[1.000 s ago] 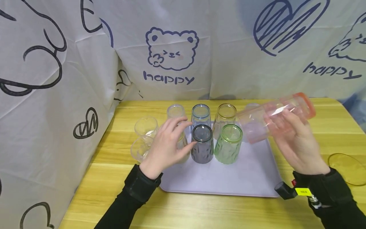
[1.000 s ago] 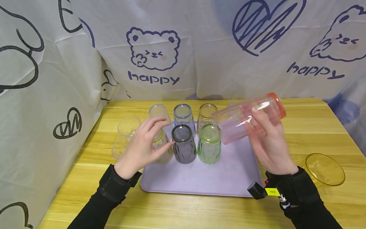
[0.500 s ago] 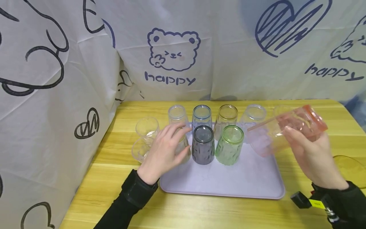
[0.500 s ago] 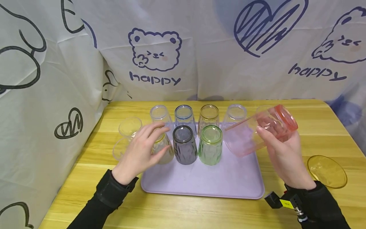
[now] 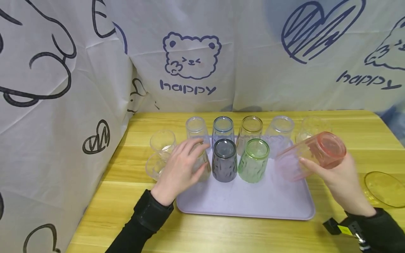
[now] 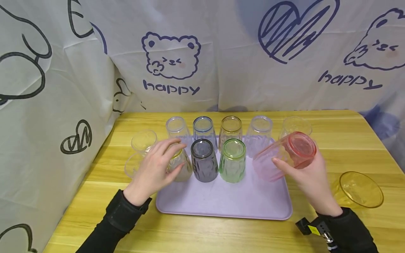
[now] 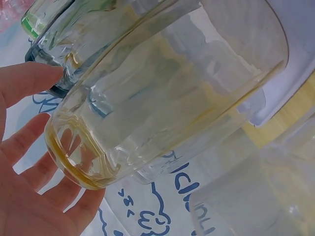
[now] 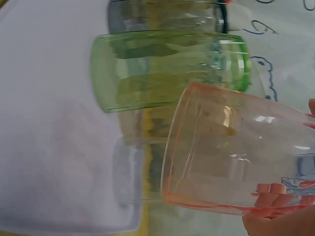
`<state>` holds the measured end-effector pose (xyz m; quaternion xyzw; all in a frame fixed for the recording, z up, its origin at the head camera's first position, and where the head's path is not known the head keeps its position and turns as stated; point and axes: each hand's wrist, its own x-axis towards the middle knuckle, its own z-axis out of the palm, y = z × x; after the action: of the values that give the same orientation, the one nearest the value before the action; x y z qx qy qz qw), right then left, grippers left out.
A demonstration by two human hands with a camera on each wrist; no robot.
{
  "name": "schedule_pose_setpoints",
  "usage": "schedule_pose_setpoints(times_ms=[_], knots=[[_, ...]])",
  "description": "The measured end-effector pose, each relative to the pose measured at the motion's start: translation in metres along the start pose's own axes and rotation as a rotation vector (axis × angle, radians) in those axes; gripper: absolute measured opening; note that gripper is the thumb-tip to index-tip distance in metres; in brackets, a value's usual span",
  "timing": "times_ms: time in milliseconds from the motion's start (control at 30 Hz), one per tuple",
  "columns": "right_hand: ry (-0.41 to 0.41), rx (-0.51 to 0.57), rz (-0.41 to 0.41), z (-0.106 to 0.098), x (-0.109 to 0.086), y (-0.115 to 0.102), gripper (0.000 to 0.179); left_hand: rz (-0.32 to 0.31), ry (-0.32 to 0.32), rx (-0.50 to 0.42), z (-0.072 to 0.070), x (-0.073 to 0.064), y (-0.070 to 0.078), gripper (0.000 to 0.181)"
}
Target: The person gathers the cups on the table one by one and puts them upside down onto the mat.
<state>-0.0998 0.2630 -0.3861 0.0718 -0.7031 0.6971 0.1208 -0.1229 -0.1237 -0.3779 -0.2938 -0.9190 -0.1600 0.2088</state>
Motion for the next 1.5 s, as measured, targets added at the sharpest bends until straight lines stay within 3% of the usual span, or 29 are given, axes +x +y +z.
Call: schedule_pose_setpoints(times_ms=[167,367,467,900,1233,1500], knots=[[-0.034,-0.068,0.052,0.003,0.001,0.011,0.066,0.002,0.003,0.011,0.002,-0.001,0.000,0.053],[-0.044,-0.386,0.073,0.009,0.002,0.023,0.076,0.003,-0.001,0.021,0.004,-0.002,0.000,0.052],[-0.053,-0.445,0.077,0.012,0.002,0.028,0.079,0.004,0.001,0.025,0.004,-0.002,0.001,0.051],[-0.059,-0.516,0.076,0.026,0.004,0.040,0.085,0.012,0.015,0.013,0.004,0.000,0.000,0.053],[-0.119,-0.519,0.077,0.026,0.002,0.043,0.092,-0.084,-0.046,-0.008,-0.001,0.002,-0.008,0.062],[-0.167,-0.463,0.079,0.014,-0.002,0.052,0.099,-0.106,-0.080,-0.028,0.000,0.003,-0.010,0.065]])
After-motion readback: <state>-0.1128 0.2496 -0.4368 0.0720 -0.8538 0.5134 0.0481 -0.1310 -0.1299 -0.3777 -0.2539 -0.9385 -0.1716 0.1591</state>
